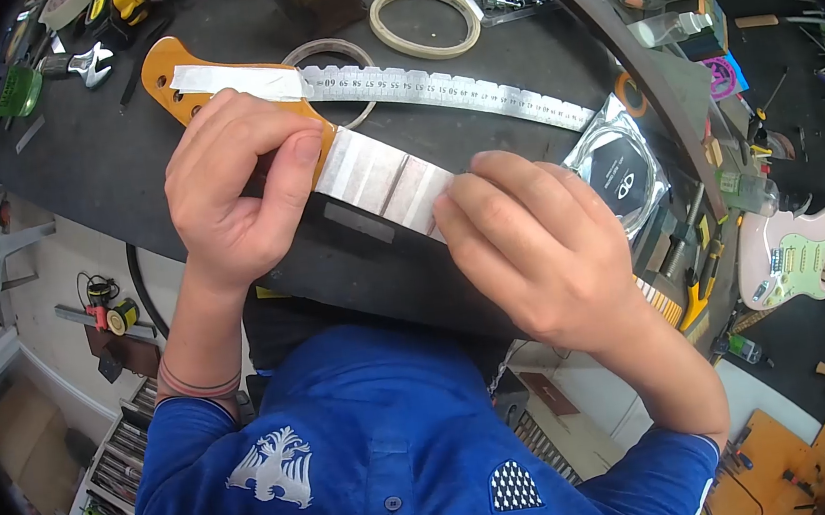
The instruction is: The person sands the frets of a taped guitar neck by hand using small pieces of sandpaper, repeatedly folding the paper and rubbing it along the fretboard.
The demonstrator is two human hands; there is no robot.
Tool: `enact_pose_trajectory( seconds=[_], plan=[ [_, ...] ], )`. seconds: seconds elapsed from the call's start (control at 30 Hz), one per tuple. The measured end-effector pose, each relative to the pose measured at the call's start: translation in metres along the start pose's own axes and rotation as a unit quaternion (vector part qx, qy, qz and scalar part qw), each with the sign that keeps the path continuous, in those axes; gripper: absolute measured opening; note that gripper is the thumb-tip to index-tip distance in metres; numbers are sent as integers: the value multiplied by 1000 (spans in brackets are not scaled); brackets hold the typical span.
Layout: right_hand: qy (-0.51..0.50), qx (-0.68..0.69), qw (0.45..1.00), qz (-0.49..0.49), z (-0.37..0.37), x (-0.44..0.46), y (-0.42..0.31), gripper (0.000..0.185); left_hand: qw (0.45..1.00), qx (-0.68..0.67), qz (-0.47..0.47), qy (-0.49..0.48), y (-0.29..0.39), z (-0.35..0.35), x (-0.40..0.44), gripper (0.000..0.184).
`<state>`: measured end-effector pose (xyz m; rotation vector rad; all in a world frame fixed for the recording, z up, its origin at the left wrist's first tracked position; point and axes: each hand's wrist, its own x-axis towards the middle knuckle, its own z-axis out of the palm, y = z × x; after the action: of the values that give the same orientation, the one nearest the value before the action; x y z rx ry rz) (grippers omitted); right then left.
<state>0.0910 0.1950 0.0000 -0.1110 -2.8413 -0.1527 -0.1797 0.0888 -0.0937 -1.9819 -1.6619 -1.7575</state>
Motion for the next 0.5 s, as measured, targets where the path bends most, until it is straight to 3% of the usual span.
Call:
enact_pose_trajectory(
  seconds=[0.23,0.5],
  plan=[
    [-33,64,997,10,-7,2,3,29,998,11,57,-23,0,4,1,20],
    [-41,70,996,-29,-8,5,10,28,998,17,50,-40,0,3,1,23]
  ],
)
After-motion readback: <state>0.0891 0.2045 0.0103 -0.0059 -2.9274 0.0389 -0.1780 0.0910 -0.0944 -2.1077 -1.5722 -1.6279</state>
